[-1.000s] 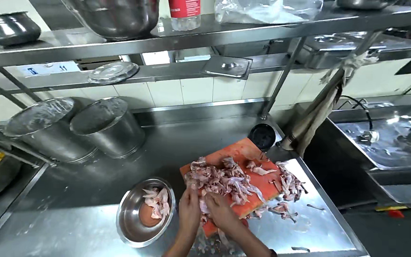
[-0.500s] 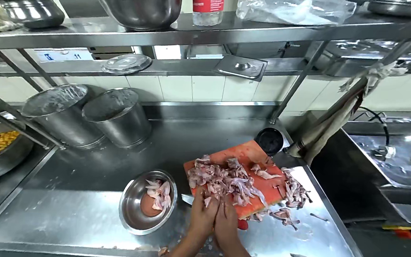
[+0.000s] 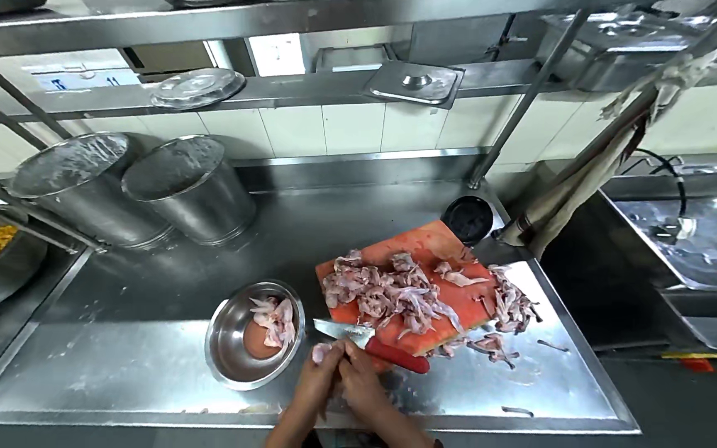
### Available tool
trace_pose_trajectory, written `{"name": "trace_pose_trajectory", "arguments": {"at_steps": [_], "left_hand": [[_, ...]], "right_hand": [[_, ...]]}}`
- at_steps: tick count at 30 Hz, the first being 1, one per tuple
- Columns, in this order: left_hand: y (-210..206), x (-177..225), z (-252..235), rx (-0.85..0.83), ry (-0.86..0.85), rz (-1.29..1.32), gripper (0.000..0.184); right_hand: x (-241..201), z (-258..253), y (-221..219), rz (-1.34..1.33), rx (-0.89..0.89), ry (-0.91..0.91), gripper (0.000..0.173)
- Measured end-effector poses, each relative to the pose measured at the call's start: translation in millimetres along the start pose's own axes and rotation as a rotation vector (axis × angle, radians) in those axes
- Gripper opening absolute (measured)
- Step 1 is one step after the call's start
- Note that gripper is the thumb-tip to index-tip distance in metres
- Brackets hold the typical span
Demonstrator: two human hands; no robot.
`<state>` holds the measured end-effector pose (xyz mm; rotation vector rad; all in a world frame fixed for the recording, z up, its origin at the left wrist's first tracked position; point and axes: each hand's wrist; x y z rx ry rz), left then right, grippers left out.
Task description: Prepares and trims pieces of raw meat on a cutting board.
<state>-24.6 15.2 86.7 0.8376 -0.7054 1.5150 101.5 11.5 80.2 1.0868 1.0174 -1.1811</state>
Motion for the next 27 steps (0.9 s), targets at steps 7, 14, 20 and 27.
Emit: {"name": "trace_pose_trajectory", "arguments": {"at_steps": [7, 14, 20, 27], "left_hand": [[19, -23, -16, 0.008, -0.006, -0.717, 0.051], [-33, -4, -28, -0.060, 0.082, -1.358, 0.048], [-52, -5, -30, 0.032, 0.152, -1.474, 0.051], [-63, 0, -30, 0.068, 0.148, -1.563, 0.039]], "right_hand": [[14, -7, 73, 1.067, -0.022, 0.037, 0.043], [6, -19, 75, 1.119, -0.276, -0.029, 0.053], [-5, 21, 89, 0.932, -0.188, -0.273, 0.049], [-11, 57, 88, 0.953, -0.216, -0.342, 0.041]]}}
Point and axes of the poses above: each hand's wrist, its own z-axis away from the middle knuckle, its own y-axis out of the back of the hand, x = y × z, and after that the axes turned 7 degrees about x, right-handed
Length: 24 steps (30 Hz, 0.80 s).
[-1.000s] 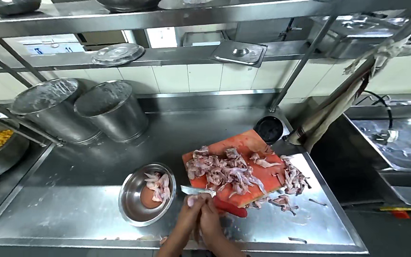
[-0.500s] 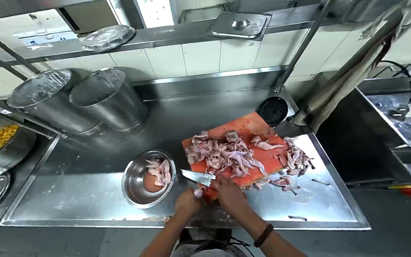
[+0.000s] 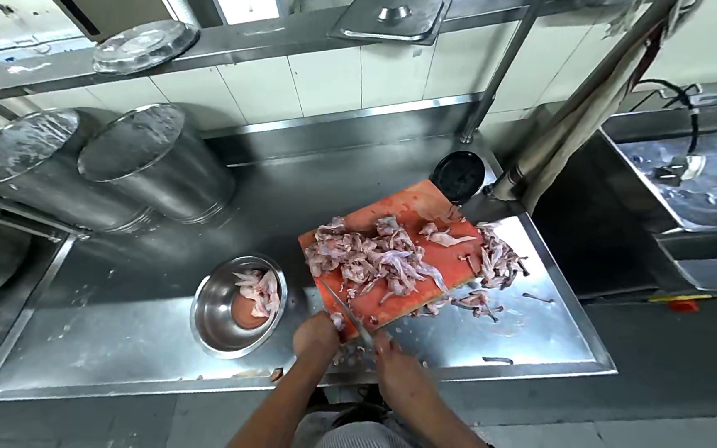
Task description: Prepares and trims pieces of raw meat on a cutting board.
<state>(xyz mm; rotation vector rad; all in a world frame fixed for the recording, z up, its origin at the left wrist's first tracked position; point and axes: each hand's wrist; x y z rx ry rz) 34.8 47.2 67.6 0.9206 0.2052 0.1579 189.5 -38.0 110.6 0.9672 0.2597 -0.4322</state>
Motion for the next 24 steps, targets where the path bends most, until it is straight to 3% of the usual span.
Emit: {"name": "trace_pose_trajectory", "arguments": {"at_steps": [11, 19, 24], "left_hand": [[2, 4, 7, 0.008, 0.021, 0.040, 0.035], [-3, 8, 6, 0.011, 0.016, 0.032, 0.031], [0, 5, 2, -0.060, 0.056, 0.069, 0.037]], "right_hand": [[-2, 10, 0, 0.108, -0.075, -0.011, 0.039], [-29, -44, -8, 0.106, -0.016, 0.095, 0.035], [19, 0, -23, 0.109, -0.100, 0.004, 0.039]]}}
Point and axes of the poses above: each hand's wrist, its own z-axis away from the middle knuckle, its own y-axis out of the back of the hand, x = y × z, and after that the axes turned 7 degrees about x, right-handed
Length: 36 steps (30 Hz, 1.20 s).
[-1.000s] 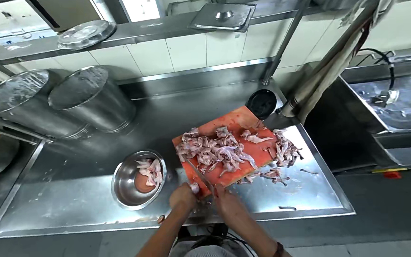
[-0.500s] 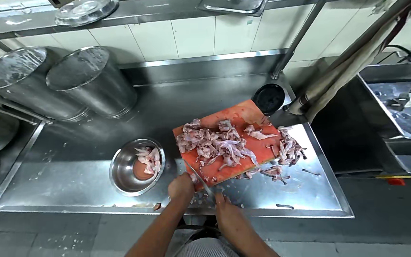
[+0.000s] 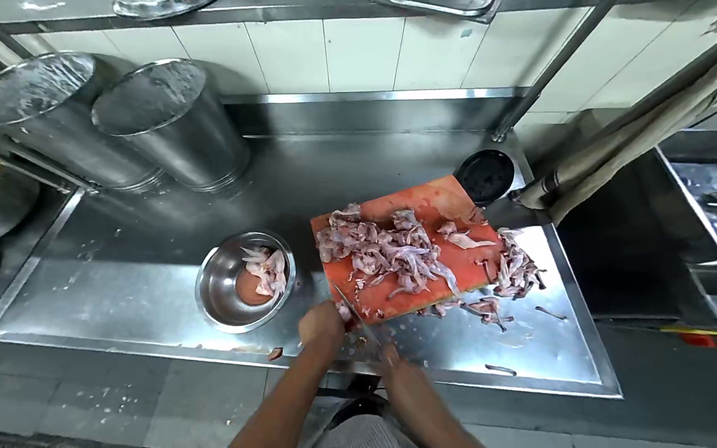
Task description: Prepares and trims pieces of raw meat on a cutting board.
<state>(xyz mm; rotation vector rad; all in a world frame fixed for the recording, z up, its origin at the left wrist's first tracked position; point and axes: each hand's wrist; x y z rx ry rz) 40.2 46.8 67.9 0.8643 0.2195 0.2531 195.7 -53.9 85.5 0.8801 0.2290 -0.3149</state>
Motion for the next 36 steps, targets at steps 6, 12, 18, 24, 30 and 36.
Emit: {"name": "trace_pose_trajectory", "arguments": {"at_steps": [6, 12, 18, 24, 30, 36], "left_hand": [[-31, -37, -17, -0.064, -0.138, 0.386, 0.044], [-30, -23, 10, -0.080, -0.182, 0.135, 0.044], [-13, -64, 31, 0.242, -0.437, 0.599, 0.028], [3, -80, 16, 0.324, -0.636, 1.007, 0.070], [13, -70, 18, 0.278, -0.601, 1.180, 0.101], [4, -46, 20, 0.361, -0.482, 1.271, 0.068]], "right_hand": [[13, 24, -2, 0.059, -0.087, -0.084, 0.039], [-12, 1, 1, 0.043, 0.001, -0.001, 0.038], [-20, -20, -3, 0.001, 0.007, 0.010, 0.038], [-34, -19, 33, 0.127, 0.221, 0.073, 0.040], [-35, -70, 49, 0.050, 0.471, 0.240, 0.047], [-60, -41, 40, -1.101, 0.137, 0.452, 0.043]]}}
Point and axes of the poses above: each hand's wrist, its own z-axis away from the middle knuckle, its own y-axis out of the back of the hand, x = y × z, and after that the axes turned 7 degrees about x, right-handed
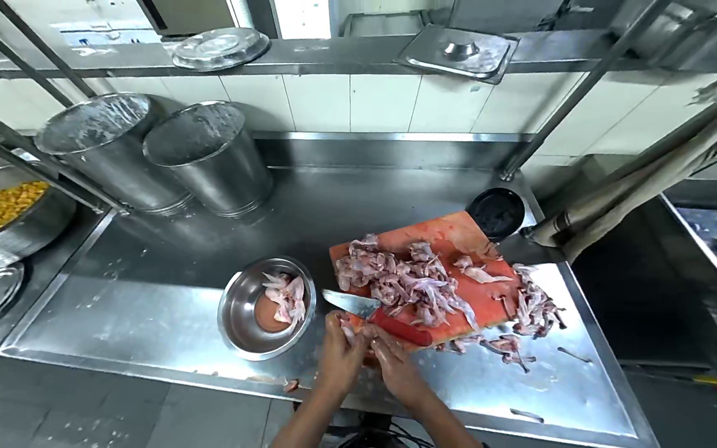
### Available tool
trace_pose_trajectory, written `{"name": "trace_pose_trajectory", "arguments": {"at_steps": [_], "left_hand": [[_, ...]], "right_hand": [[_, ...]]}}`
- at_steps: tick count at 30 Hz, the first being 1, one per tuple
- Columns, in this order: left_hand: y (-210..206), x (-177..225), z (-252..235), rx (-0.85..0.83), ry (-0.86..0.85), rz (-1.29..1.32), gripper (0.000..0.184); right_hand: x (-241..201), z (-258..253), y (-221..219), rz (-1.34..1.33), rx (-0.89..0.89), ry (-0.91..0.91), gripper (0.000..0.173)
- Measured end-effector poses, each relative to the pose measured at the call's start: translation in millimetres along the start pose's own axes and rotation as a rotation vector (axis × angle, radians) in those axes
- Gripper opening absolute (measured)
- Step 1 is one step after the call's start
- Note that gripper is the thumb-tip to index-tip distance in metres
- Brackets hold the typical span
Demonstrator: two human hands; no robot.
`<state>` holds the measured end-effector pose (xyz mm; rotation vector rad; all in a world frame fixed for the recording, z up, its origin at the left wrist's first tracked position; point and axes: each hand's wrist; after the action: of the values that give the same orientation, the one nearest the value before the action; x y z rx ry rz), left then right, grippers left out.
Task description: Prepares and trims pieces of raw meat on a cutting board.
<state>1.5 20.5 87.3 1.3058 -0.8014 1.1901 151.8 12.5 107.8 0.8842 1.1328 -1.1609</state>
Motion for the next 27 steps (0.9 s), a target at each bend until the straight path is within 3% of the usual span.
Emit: {"name": "trace_pose_trajectory", "arguments": {"at_steps": [2, 5, 8, 11, 15, 17, 20, 21, 23, 27], "left_hand": [[-7, 3, 1, 0.030, 0.096, 0.009, 0.051], [-9, 6, 0, 0.070, 0.303, 0.088, 0.040], [-11, 9, -1, 0.074, 0.359, 0.157, 0.027], [-9, 13, 1, 0.083, 0.279, 0.202, 0.021], [-5, 18, 2, 0.017, 0.017, -0.049, 0.040], [3, 22, 1, -0.046, -0.122, -0.225, 0.055], [14, 34, 2, -0.184, -0.168, -0.285, 0.068], [13, 38, 4, -0.219, -0.124, -0.242, 0.070], [3, 42, 11, -0.174, -0.020, -0.018, 0.057], [-13, 52, 20, -0.043, 0.102, 0.325, 0.036]], "right_hand": [[1, 2, -4, -0.097, -0.052, -0.102, 0.045], [10, 5, -3, -0.072, -0.128, -0.197, 0.043], [8, 1, 6, 0.045, -0.191, -0.299, 0.042], [-10, -6, 17, 0.196, -0.213, -0.380, 0.038], [-29, -2, 17, 0.071, -0.213, -0.413, 0.033], [-36, 5, 20, -0.187, -0.218, -0.358, 0.023], [-51, 13, 23, -0.401, -0.194, -0.286, 0.028], [-54, 14, 22, -0.363, -0.163, -0.251, 0.028], [-54, 16, 16, -0.167, -0.103, -0.135, 0.025], [-40, 20, 10, 0.319, 0.053, 0.291, 0.033]]}}
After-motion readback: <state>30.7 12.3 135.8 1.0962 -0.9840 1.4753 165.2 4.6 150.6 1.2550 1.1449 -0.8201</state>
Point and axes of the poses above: each hand's wrist, its own z-axis away from the middle knuckle, its own y-axis out of the back of the hand, x = y × z, and after that the axes turned 7 degrees about x, right-handed
